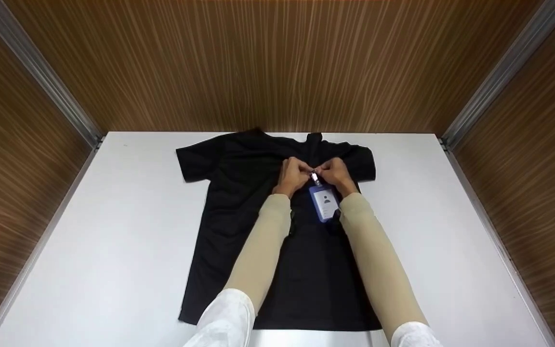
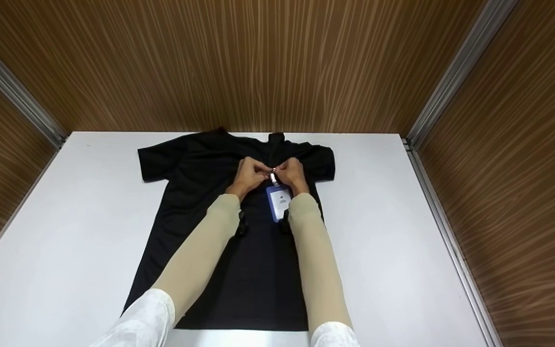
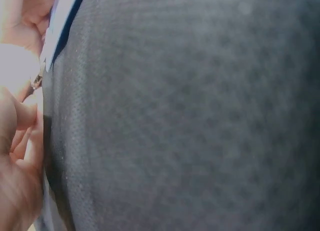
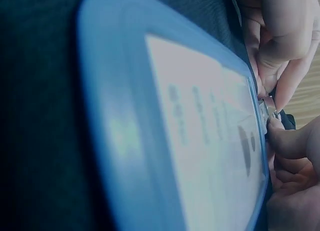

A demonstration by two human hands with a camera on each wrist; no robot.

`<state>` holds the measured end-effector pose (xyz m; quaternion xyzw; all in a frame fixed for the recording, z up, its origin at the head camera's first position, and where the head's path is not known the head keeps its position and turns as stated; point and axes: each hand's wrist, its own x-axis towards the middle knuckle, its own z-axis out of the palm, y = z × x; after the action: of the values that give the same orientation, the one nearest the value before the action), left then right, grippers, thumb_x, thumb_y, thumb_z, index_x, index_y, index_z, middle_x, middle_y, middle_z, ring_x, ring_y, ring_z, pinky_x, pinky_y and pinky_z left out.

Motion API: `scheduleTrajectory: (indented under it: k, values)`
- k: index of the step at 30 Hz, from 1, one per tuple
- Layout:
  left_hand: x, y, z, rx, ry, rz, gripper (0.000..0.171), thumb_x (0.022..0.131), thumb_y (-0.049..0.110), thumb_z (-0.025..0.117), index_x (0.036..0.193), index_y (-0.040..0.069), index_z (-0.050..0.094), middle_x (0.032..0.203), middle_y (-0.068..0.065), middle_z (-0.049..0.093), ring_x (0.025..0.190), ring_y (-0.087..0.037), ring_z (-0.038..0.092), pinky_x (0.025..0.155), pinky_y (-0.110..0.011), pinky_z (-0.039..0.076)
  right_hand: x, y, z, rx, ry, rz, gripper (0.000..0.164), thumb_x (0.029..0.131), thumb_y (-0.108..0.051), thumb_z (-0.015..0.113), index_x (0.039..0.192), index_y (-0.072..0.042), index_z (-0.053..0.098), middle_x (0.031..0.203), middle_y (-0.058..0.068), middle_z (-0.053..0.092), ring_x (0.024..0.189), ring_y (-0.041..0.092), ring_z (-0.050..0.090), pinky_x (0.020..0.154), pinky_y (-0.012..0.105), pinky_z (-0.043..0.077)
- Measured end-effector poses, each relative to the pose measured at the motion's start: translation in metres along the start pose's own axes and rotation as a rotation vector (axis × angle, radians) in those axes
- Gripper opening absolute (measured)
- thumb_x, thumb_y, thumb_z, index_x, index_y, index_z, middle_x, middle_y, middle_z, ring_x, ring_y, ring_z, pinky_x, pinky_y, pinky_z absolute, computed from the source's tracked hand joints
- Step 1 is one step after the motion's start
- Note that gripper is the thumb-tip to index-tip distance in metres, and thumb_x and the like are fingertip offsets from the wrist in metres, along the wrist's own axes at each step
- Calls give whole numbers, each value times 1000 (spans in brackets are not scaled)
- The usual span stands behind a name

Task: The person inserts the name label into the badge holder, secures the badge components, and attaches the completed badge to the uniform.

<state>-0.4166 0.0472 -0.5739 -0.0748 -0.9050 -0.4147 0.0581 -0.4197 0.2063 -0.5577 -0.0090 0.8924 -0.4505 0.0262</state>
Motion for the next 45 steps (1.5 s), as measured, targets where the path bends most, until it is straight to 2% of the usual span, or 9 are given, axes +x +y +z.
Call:
scheduleTrajectory:
  k: [6, 11, 15, 23, 29, 34, 39, 42, 45]
  values:
    - [0, 4, 1, 51, -7, -27, 26, 85, 1, 70, 91, 20, 86, 96, 4, 81, 91, -11, 73, 80, -28, 58, 1, 1, -2, 6, -2, 12, 16, 84, -2, 70, 69, -4, 70, 73, -5, 60, 80, 16, 52, 73, 21, 41]
    - [-2, 2, 1, 9, -1, -31, 25, 86, 4, 71, 93, 22, 86, 100, 5, 81, 95, -11, 74, 81, -28, 58, 0, 3, -4, -3, -20, 20, 11, 85, -6, 71, 80, 2, 75, 78, -3, 64, 79, 15, 54, 71, 19, 42]
    - [-2, -1, 1, -52, -7, -26, 26, 88, 3, 69, 97, 21, 86, 103, 4, 81, 98, -10, 73, 85, -26, 57, 1, 2, -4, -44, -20, 20, 21, 87, -14, 72, 91, 7, 77, 89, 6, 70, 84, 18, 58, 72, 19, 43]
    - [0, -8, 2, -241, -55, -50, 52, 90, -5, 64, 139, 12, 67, 118, -11, 75, 87, -15, 74, 75, -19, 56, 3, 2, -1, -155, 52, -18, 25, 93, -18, 70, 102, 5, 76, 105, 19, 74, 102, 32, 66, 92, 37, 52]
    - [1, -11, 1, -192, -67, -64, 68, 89, -4, 62, 153, 17, 52, 141, -12, 62, 82, -12, 69, 86, -22, 54, 2, 5, -6, -380, -48, -1, 42, 102, -27, 56, 139, -10, 64, 159, 19, 44, 147, 49, 32, 118, 66, 25]
    - [4, -8, -1, -197, -47, -155, 67, 91, 1, 65, 154, 17, 50, 144, -10, 63, 106, -16, 68, 106, -30, 50, 0, 5, -12, -515, -155, 93, 56, 109, -36, 39, 161, -16, 35, 173, 18, 17, 157, 52, 6, 122, 72, 11]
    - [4, -7, -4, -330, -36, -246, 67, 91, -5, 62, 155, 12, 48, 129, -15, 72, 97, -19, 77, 85, -26, 59, 0, 7, -15, -520, -185, 139, 60, 110, -38, 34, 165, -14, 25, 173, 23, 8, 157, 52, 0, 123, 72, 7]
    - [3, -12, -10, -429, -36, -258, 66, 91, -9, 56, 154, 10, 49, 136, -17, 68, 82, -21, 78, 68, -22, 60, 0, 9, -20, -487, -172, 135, 60, 110, -37, 34, 164, -12, 26, 172, 26, 10, 157, 53, 3, 123, 72, 9]
    - [0, -20, -24, -469, -37, -231, 64, 93, -10, 53, 153, 9, 50, 153, -16, 55, 83, -24, 78, 67, -22, 61, -2, 11, -29, -418, -130, 108, 60, 109, -36, 35, 163, -10, 28, 170, 28, 13, 156, 54, 8, 122, 73, 11]
